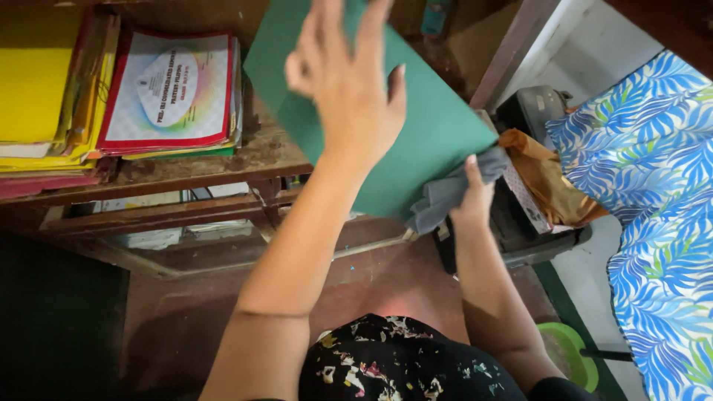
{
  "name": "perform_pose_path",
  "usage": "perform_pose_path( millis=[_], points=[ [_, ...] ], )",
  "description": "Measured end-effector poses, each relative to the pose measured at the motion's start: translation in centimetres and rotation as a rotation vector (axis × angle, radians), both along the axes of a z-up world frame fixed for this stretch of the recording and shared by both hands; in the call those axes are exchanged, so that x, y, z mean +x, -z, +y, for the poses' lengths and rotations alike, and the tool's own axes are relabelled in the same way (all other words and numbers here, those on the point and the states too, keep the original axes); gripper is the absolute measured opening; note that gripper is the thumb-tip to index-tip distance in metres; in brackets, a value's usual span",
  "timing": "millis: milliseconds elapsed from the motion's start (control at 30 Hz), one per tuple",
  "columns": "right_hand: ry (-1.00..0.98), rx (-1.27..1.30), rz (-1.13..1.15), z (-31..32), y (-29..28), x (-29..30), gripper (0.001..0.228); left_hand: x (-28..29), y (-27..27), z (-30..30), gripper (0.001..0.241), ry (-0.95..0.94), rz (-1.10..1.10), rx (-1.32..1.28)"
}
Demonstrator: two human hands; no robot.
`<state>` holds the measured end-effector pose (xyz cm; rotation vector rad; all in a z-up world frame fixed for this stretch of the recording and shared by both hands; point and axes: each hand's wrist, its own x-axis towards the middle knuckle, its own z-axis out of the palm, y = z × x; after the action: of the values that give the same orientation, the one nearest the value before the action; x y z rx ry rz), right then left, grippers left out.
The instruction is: Cleaning dust off of various folders and reports on a shelf using a cloth.
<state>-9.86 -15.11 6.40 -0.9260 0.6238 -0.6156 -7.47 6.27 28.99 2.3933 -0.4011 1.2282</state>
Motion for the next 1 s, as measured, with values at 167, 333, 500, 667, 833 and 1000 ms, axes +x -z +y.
perform_pose_path(
  millis=[167, 333, 500, 667, 833, 1000],
  points=[
    [-0.197, 0.384, -0.026, 4.1, 5.1, 1.3, 0.044, 3.8, -1.3, -3.2, 0.055, 0.139, -0.122, 0.117],
    [-0.382, 0.588, 0.053, 8.7, 7.7, 2.6, 0.050, 5.1, -1.7, -6.8, 0.037, 0.244, -0.158, 0.312],
    [-0.447, 0.734, 0.063, 10.8, 8.8, 4.6, 0.047, 6.8, -0.5, -10.7, 0.030, 0.230, -0.245, 0.560],
    [-0.586, 0.741, 0.072, 10.2, 7.2, 5.9, 0.063, 1.4, -3.5, -4.2, 0.037, 0.513, -0.107, 0.356],
    [-0.515, 0.665, 0.276, 8.8, 7.4, 7.6, 0.059, 1.6, 0.9, 5.7, 0.049, -0.059, -0.112, -0.272],
    [-0.665, -0.544, 0.428, 8.2, -0.6, 1.2, 0.057, 5.5, 12.0, 8.4, 0.054, 0.108, 0.596, -0.181]
  ],
)
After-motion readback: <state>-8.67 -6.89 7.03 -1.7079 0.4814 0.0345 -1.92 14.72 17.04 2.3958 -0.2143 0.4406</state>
